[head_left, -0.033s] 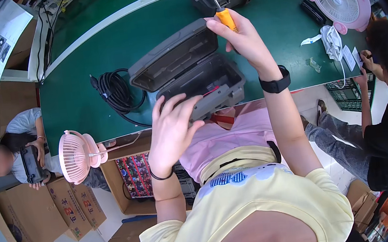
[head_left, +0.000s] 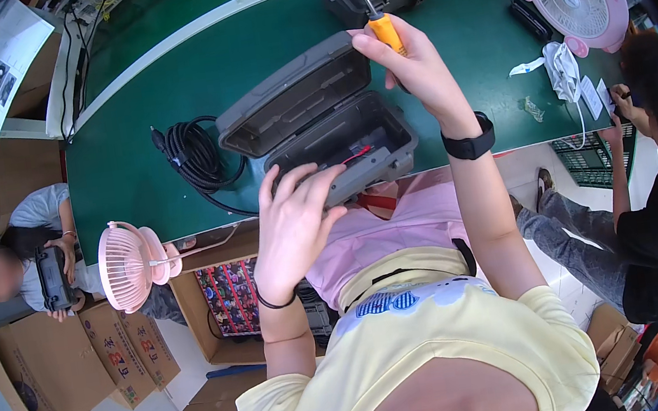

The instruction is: Assembling and inspecting gray power supply boxes, installing cables, and using a screwdriver to secure components.

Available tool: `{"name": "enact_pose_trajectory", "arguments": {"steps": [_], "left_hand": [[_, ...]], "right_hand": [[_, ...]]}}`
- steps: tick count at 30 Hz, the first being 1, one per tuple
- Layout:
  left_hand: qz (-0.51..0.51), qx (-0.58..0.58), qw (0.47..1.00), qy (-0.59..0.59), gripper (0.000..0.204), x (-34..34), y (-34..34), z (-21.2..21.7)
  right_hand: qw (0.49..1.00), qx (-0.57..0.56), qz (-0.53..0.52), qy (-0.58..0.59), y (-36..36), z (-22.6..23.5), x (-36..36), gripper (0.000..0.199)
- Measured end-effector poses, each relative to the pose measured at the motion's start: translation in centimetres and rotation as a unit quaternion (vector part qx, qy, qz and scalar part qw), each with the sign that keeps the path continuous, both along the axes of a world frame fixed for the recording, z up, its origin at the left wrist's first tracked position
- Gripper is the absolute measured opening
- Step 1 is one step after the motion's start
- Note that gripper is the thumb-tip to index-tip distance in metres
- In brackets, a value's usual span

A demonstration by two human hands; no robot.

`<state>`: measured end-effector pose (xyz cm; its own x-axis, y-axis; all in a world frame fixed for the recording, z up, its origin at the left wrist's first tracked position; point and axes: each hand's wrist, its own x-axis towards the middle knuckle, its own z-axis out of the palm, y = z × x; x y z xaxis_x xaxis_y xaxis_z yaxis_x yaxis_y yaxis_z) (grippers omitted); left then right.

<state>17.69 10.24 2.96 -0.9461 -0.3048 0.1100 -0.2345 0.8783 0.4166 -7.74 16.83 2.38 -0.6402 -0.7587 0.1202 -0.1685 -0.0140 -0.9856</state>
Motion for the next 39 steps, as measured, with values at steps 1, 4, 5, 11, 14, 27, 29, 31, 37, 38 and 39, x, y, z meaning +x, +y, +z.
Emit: {"name": "enact_pose_trajectory", "arguments": {"steps": [1,4,5,11,14,27,29,31,37,38,39], "left_hand": [[0.005,-0.011,1.000,0.005,0.058,0.1,0.6,-0.2],[0.021,-0.049,0.999,-0.001,0.053,0.7,1.8,-1.3],[0.024,-0.076,0.997,-0.006,0.050,1.0,2.0,-1.7],[0.105,-0.112,0.984,0.090,0.060,3.0,1.4,-4.5],[0.150,-0.049,0.972,0.176,0.062,3.6,1.6,-5.6],[0.117,-0.001,0.989,0.095,0.082,3.2,-1.3,-3.6],[0.070,0.006,0.995,0.076,0.067,3.0,-1.6,-3.3],[0.044,0.002,0.997,0.070,0.052,2.8,-1.5,-3.1],[0.065,-0.032,0.997,0.034,0.052,2.8,-1.1,-2.8],[0.064,-0.035,0.997,0.032,0.052,2.8,-1.0,-2.8],[0.079,-0.035,0.995,0.046,0.053,2.8,-1.1,-2.9]], "right_hand": [[1.000,-0.004,0.006,0.004,0.6,0.2,0.1,0.039],[0.999,-0.033,0.024,-0.026,2.0,0.9,0.7,0.032],[0.999,-0.028,0.026,-0.029,2.6,1.1,0.8,0.032],[0.995,-0.094,0.038,-0.010,3.8,1.3,2.5,0.029],[0.996,-0.070,0.030,-0.037,3.9,1.3,2.8,0.030],[0.994,-0.083,0.031,-0.066,3.6,0.1,2.8,0.032],[0.994,-0.079,0.034,-0.065,3.6,0.0,2.8,0.032],[0.993,-0.086,0.038,-0.073,3.4,-0.1,2.8,0.032],[0.991,-0.093,0.030,-0.088,3.0,-0.2,2.9,0.031],[0.992,-0.092,0.030,-0.086,3.0,-0.2,2.8,0.032],[0.992,-0.092,0.032,-0.086,3.1,-0.1,2.8,0.032]]}}
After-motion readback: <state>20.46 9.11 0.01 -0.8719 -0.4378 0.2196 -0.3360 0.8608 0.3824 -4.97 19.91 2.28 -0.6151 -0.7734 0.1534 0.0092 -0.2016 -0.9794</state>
